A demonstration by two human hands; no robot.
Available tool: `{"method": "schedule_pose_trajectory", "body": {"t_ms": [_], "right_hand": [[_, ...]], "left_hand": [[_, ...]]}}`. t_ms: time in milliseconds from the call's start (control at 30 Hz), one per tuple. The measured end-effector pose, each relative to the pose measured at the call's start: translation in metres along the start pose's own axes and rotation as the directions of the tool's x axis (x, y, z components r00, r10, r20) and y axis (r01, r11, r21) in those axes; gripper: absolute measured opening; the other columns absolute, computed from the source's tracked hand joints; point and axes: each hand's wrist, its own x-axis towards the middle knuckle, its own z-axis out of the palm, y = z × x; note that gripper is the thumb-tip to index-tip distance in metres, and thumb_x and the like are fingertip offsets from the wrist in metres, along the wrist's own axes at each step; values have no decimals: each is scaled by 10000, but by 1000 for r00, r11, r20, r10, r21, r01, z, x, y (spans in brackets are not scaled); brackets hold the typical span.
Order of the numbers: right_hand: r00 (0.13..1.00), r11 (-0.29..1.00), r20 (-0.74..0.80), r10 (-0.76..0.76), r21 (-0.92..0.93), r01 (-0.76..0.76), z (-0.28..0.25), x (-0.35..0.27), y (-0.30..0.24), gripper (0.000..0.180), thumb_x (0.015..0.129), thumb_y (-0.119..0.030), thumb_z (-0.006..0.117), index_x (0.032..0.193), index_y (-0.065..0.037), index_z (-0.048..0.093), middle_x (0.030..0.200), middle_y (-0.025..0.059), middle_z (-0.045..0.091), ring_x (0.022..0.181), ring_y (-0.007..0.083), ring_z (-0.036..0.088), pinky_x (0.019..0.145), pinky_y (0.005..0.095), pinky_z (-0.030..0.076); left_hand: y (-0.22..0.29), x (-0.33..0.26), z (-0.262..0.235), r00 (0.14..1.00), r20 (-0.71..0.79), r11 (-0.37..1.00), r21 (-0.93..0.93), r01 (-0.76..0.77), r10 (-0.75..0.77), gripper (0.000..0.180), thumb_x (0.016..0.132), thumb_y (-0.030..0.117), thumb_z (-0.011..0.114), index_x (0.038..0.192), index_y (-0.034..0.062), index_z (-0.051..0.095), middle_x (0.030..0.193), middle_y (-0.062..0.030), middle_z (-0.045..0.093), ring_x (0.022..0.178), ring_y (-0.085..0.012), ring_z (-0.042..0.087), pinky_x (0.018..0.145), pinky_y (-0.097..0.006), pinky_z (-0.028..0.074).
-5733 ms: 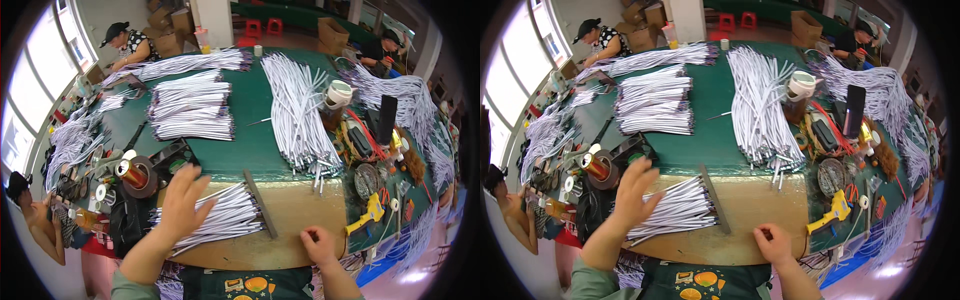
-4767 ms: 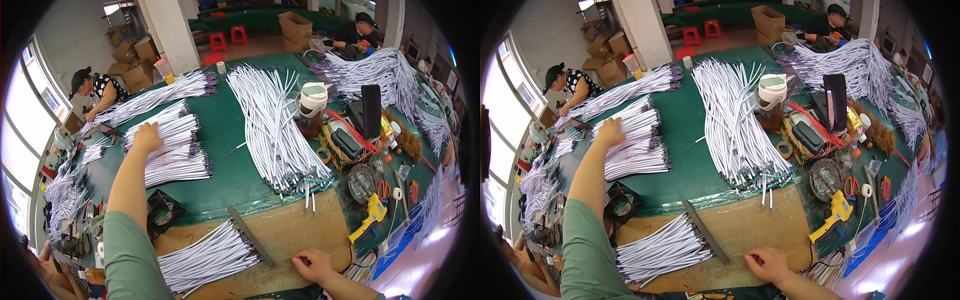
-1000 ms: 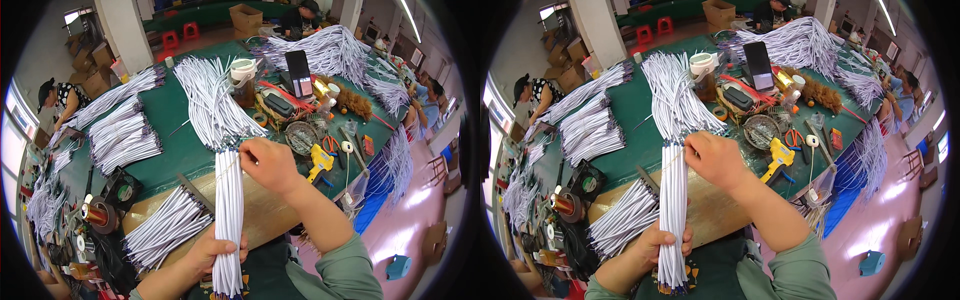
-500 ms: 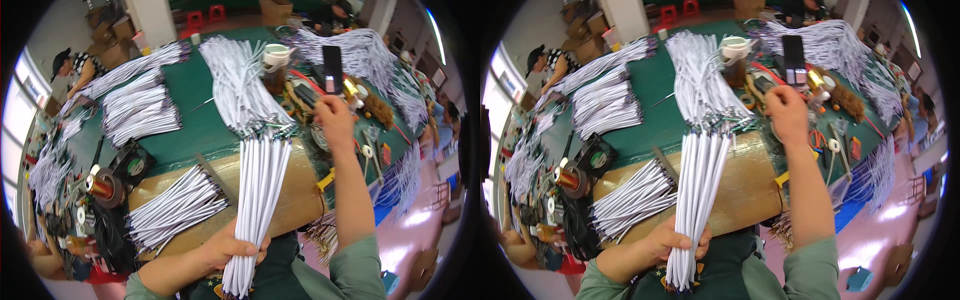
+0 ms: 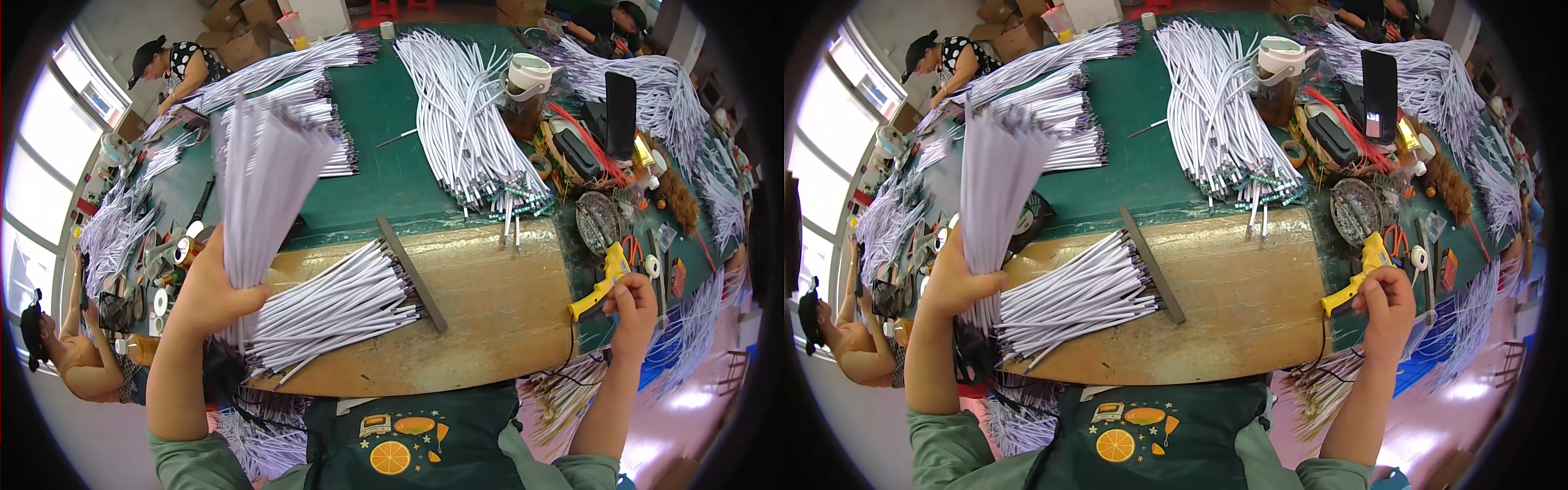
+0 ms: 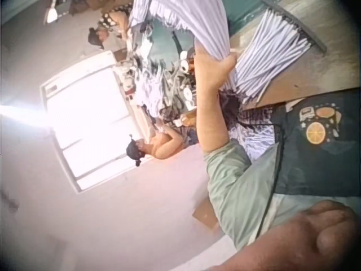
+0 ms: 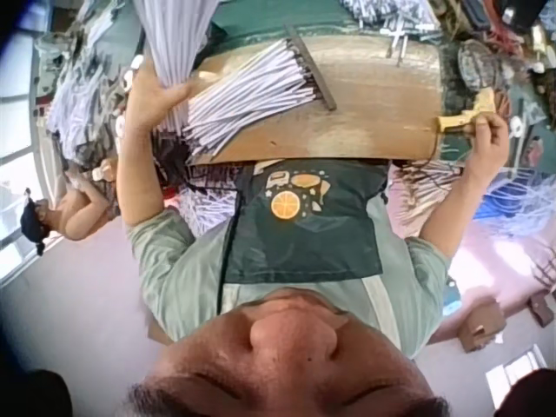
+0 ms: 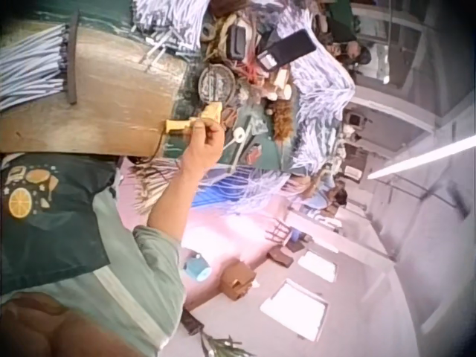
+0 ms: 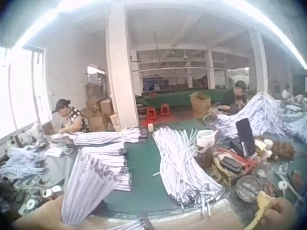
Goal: The person assembles and organizes bundles of white cables by hand at a workbench, using a manual stripping tool, a soldering iron, and a metal file to prepare the cables and secure them with rubber bands.
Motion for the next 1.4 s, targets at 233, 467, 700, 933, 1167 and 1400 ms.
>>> {"method": "schedule_pose_trajectory", "body": {"t_ms": [233,467,700,933,1167,1400], "right_hand": [[990,997,-136,-24,-73,14,-41,-5,0,55,894,-70,567,937,-36,579,736,24,588,595,82,537,552,211,423],[934,986,-356,-38,-164,-23,-118,-1,10,115,899,-123,608,967,-31,612,745,18,595,610,86,543,567,224,432],[861,945,-508,-28,-295,-144,-161,-1,33,130,900,-140,621,945,-19,629,723,18,612,597,76,555,538,227,436],[858,630,-476,194,-610,-481,-195,-13,92,207,810,-210,624,846,-9,661,675,125,656,583,192,644,584,329,499],[896,340,-412,163,-829,-443,-198,-17,106,233,753,-257,672,795,-27,673,770,187,679,725,310,671,680,421,506],[919,644,-388,73,-684,-341,-116,14,6,206,819,-202,698,838,-5,641,680,88,644,630,173,604,598,316,463]], "left_hand": [[-64,1,36,939,283,690,721,-73,-196,836,722,394,771,1422,130,397,1248,-230,559,1118,-407,554,949,-449,447],[-71,1,52,968,242,646,729,-226,66,885,650,394,793,1381,44,440,1319,-230,522,1204,-410,494,1019,-463,388],[-85,-4,52,983,137,556,811,-183,124,859,634,300,783,1384,55,444,1334,-199,503,1219,-392,465,1035,-455,365],[-101,2,46,976,121,502,842,-199,183,849,692,510,710,1350,27,475,1294,-202,524,1171,-405,489,1000,-469,375],[-98,7,39,955,150,545,793,-272,257,817,708,550,680,1312,25,517,1219,-198,563,1127,-399,513,980,-476,386],[-79,-6,45,920,126,511,800,-315,370,707,707,485,723,1227,32,566,1201,-181,571,1100,-386,537,951,-464,414]]}}
